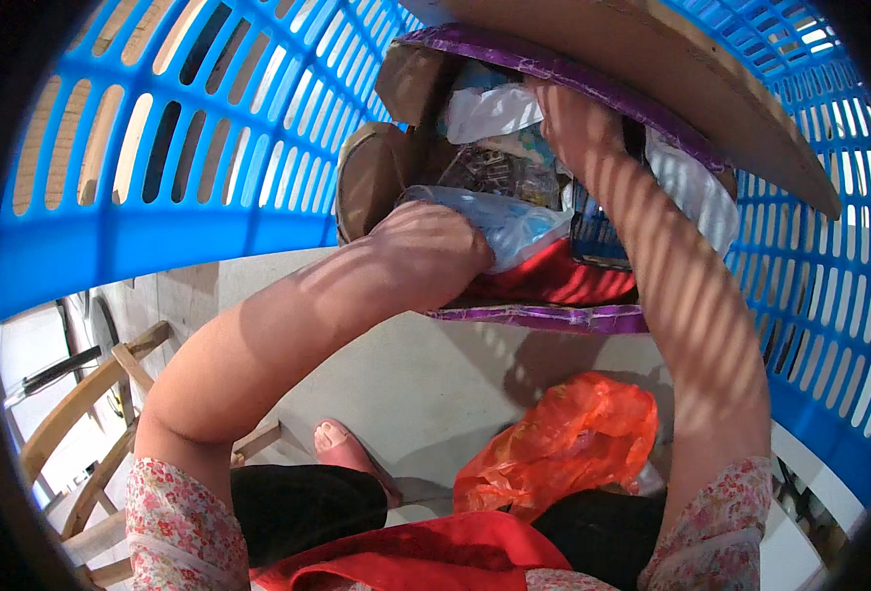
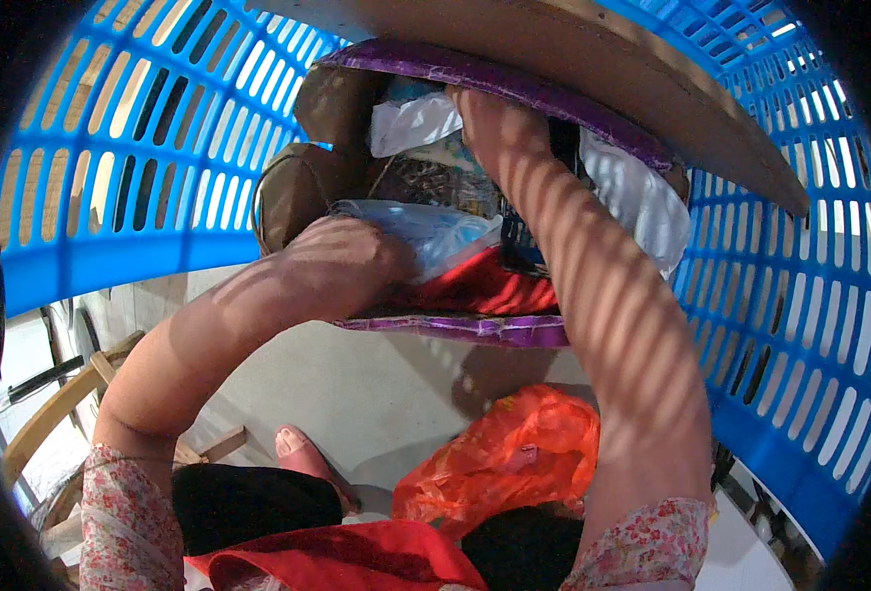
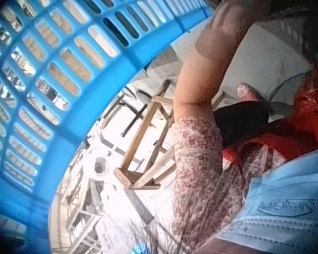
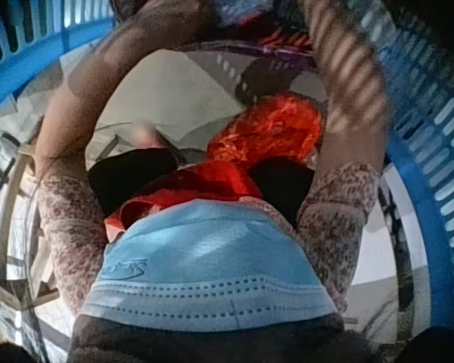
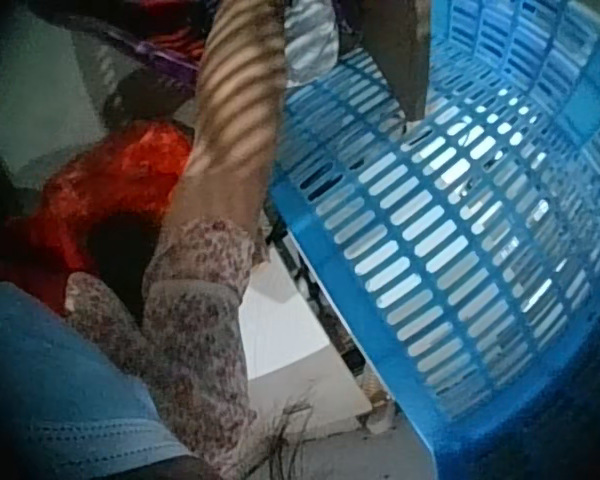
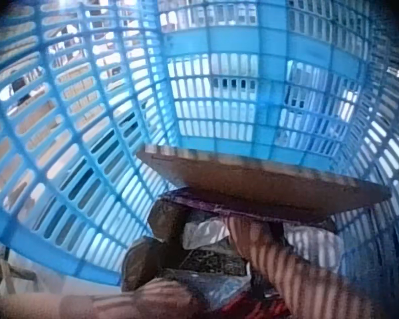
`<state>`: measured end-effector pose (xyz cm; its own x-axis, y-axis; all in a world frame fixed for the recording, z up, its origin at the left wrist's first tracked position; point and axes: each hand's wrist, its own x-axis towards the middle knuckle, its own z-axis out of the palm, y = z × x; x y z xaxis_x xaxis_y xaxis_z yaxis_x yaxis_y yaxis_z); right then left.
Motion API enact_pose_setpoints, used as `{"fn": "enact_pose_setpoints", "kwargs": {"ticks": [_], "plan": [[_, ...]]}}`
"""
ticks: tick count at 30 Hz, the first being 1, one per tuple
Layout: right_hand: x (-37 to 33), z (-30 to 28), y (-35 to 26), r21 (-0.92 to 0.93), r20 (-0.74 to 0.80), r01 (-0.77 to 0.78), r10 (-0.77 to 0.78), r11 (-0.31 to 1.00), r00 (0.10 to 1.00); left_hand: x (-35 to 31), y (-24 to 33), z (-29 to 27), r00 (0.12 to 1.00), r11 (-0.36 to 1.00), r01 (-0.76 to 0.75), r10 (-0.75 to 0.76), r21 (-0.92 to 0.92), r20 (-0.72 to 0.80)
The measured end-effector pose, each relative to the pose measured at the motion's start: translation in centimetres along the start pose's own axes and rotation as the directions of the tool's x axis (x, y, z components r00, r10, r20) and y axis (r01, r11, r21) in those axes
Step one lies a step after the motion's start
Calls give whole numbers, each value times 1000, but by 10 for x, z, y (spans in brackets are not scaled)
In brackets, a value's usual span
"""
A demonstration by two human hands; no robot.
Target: The person takes wood panels from a stack, places them on a surface, and organizes them into groups. The person also sorts through small items in a box and bags them.
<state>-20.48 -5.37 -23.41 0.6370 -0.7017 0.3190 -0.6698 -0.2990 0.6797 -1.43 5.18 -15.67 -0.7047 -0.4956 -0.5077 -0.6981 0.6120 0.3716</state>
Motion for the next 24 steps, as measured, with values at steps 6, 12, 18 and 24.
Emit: {"fn": "enact_pose_setpoints", "kwargs": {"ticks": [6, 12, 18, 24], "plan": [[-34, 44, -3, 222, -127, -13, 43, 975, 991, 3, 1, 24, 960, 997, 57, -39, 57, -277], [-89, -22, 19, -250, -10, 102, -108, 963, 994, 21, -1, -6, 948, 946, 314, -317, -87, -27], [-88, -67, 31, 480, 317, 175, -356, 860, 879, 34, -6, -18, 967, 968, 249, -249, 15, 52], [-70, -113, 46, 287, 589, 289, -406, 913, 699, 18, -16, -3, 918, 967, 193, -118, 167, -379]]}}
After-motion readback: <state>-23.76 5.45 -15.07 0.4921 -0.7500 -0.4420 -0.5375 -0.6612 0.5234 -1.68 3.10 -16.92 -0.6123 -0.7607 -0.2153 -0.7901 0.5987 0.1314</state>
